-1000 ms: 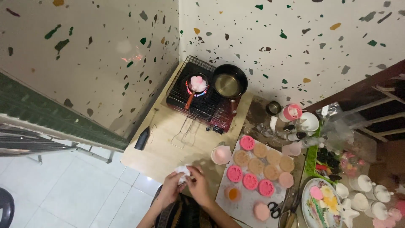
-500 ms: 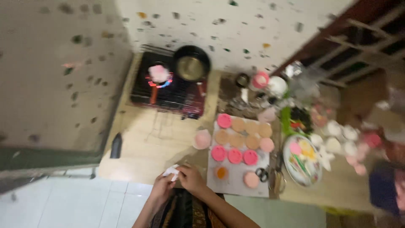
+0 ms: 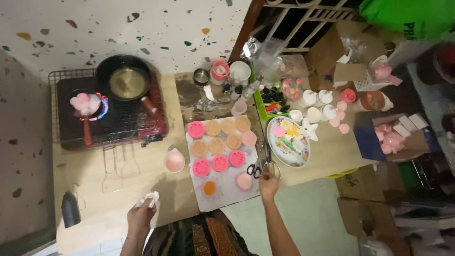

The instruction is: The recorder prepares molds, adds fragrance oil to melted wax, and pours it into silicone molds to make decorative candles.

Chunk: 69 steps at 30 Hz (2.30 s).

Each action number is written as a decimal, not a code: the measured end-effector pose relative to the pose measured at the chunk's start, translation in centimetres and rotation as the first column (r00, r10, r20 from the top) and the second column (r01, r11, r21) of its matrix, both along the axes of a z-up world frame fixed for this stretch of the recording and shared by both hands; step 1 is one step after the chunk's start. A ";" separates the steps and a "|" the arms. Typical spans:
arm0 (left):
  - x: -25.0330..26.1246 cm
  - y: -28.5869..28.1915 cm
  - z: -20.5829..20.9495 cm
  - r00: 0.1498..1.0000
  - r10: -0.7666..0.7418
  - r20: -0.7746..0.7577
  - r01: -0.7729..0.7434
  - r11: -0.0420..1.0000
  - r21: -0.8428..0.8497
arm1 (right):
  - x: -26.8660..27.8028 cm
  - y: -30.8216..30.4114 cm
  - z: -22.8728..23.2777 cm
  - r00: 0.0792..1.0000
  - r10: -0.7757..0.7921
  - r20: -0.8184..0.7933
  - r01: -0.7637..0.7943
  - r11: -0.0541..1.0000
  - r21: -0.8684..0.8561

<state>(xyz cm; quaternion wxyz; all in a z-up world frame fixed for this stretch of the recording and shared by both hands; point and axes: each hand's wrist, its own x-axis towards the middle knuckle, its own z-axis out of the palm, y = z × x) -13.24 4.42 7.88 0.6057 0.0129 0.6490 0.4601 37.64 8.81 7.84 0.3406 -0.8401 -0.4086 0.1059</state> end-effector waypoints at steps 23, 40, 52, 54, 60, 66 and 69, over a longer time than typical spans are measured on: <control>-3.9 -4.3 1.4 0.871 0.468 -0.151 -0.469 0.883 0.033 | 2.2 7.0 3.8 0.949 0.265 0.170 -0.201 0.926 -0.321; -12.0 13.2 15.5 0.500 0.273 -0.822 0.165 0.902 0.400 | -23.3 24.4 26.3 0.526 0.554 -0.645 -0.288 0.830 0.477; -15.1 21.0 14.4 0.573 -0.213 -0.791 0.247 0.966 -0.081 | -53.4 31.3 23.7 0.355 0.854 0.381 -0.931 0.286 0.226; -15.3 21.2 14.4 0.610 -0.124 -0.783 0.268 0.962 0.056 | -54.7 32.1 23.2 0.296 0.861 0.413 -0.954 0.245 0.173; -15.4 21.6 15.3 0.663 -0.113 -0.740 0.246 0.967 0.072 | -56.1 33.6 22.3 0.282 0.917 0.283 -0.955 0.296 -0.005; -14.7 21.1 14.7 0.675 0.031 -0.737 0.181 0.962 0.206 | -55.1 32.1 19.5 0.350 0.917 0.193 -0.937 0.343 0.069; -14.7 21.2 13.4 0.651 0.048 -0.758 0.170 0.963 0.208 | -55.8 30.3 21.8 0.351 0.925 0.145 -0.936 0.340 0.096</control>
